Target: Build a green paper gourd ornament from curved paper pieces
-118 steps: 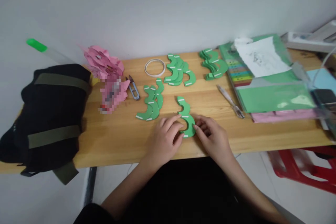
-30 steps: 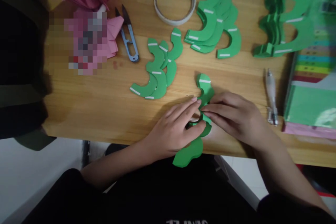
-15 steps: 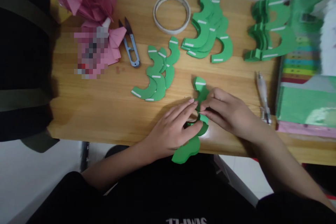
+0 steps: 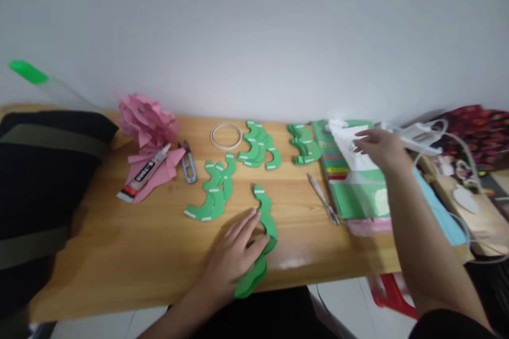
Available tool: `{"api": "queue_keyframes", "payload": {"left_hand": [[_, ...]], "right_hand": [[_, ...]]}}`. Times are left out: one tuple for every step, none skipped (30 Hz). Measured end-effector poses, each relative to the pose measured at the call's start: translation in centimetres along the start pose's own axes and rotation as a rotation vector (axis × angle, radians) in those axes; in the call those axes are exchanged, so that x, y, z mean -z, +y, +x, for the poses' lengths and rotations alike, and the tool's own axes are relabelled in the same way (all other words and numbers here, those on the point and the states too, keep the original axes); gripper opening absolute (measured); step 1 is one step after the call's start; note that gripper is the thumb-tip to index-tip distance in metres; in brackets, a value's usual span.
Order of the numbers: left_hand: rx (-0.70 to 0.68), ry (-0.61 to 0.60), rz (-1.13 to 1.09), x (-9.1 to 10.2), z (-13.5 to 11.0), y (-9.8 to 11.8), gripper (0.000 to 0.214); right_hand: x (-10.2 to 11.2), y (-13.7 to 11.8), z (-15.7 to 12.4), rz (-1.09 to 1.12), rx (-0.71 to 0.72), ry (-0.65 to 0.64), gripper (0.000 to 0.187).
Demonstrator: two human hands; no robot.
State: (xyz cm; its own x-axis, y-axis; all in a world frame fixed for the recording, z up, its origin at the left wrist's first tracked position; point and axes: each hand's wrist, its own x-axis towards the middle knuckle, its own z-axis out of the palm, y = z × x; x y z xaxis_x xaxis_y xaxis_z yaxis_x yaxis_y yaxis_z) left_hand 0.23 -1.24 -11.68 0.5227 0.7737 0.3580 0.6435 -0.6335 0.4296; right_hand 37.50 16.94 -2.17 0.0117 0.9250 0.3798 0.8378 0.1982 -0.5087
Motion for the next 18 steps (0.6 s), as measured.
{"api": "queue_keyframes", "payload": {"left_hand": [[-0.022, 0.022, 0.023, -0.4, -0.1, -0.1, 0.03], [-0.042, 0.05, 0.032, -0.8, -0.3, -0.1, 0.03], [-0.053, 0.068, 0.038, -1.0, -0.4, -0.2, 0.03], [-0.063, 0.085, 0.038, -1.1, -0.4, -0.2, 0.03], [-0.075, 0.086, 0.024, -1.0, -0.5, -0.3, 0.031], [-0.078, 0.051, 0.0, -0.7, -0.4, -0.3, 0.033], [-0.072, -0.007, -0.031, -0.2, -0.2, -0.3, 0.036], [-0.056, -0.067, -0.064, 0.3, 0.0, -0.2, 0.04], [-0.033, -0.102, -0.096, 0.9, 0.3, -0.1, 0.041], [0.008, -0.122, -0.136, 1.5, 0.7, 0.0, 0.038], [0.035, -0.13, -0.177, 2.0, 1.2, 0.2, 0.035], [0.07, -0.123, -0.201, 2.4, 1.6, 0.3, 0.031], [0.097, -0.113, -0.205, 2.6, 2.1, 0.3, 0.027], [0.131, -0.072, -0.196, 2.8, 2.5, 0.2, 0.02], [0.174, -0.054, -0.183, 2.8, 2.9, 0.0, 0.016], [0.189, -0.101, -0.178, 2.8, 3.3, -0.2, 0.016], [0.2, -0.131, -0.187, 2.7, 3.6, -0.6, 0.018], [0.219, -0.15, -0.197, 2.7, 3.8, -0.9, 0.019]], "right_hand": [[-0.2, 0.4, 0.6, -0.059, -0.055, -0.011, 0.015], [-0.4, 0.6, 0.9, -0.12, -0.111, -0.008, 0.008], [-0.7, 0.8, 1.2, -0.18, -0.168, -0.005, 0.003], [-0.8, 0.8, 1.4, -0.232, -0.215, 0.002, 0.003], [-0.9, 0.7, 1.5, -0.277, -0.257, 0.007, 0.007], [-0.9, 0.5, 1.5, -0.315, -0.292, 0.009, 0.01], [-0.7, 0.2, 1.4, -0.347, -0.322, 0.009, 0.012], [-0.4, -0.2, 1.3, -0.375, -0.348, 0.007, 0.014], [-0.1, -0.6, 1.0, -0.401, -0.37, 0.002, 0.015], [0.3, -1.2, 0.7, -0.425, -0.389, -0.005, 0.017], [0.7, -1.8, 0.2, -0.45, -0.408, -0.011, 0.018], [1.0, -2.5, -0.4, -0.475, -0.425, -0.018, 0.022], [1.3, -3.3, -1.0, -0.497, -0.436, -0.025, 0.026], [1.3, -4.2, -1.8, -0.516, -0.452, -0.029, 0.031], [1.3, -5.0, -2.7, -0.525, -0.462, -0.036, 0.034], [1.1, -6.0, -3.8, -0.527, -0.459, -0.035, 0.033], [0.7, -6.9, -5.0, -0.495, -0.428, -0.022, 0.03], [0.3, -7.9, -6.3, -0.437, -0.368, -0.018, 0.028]]}}
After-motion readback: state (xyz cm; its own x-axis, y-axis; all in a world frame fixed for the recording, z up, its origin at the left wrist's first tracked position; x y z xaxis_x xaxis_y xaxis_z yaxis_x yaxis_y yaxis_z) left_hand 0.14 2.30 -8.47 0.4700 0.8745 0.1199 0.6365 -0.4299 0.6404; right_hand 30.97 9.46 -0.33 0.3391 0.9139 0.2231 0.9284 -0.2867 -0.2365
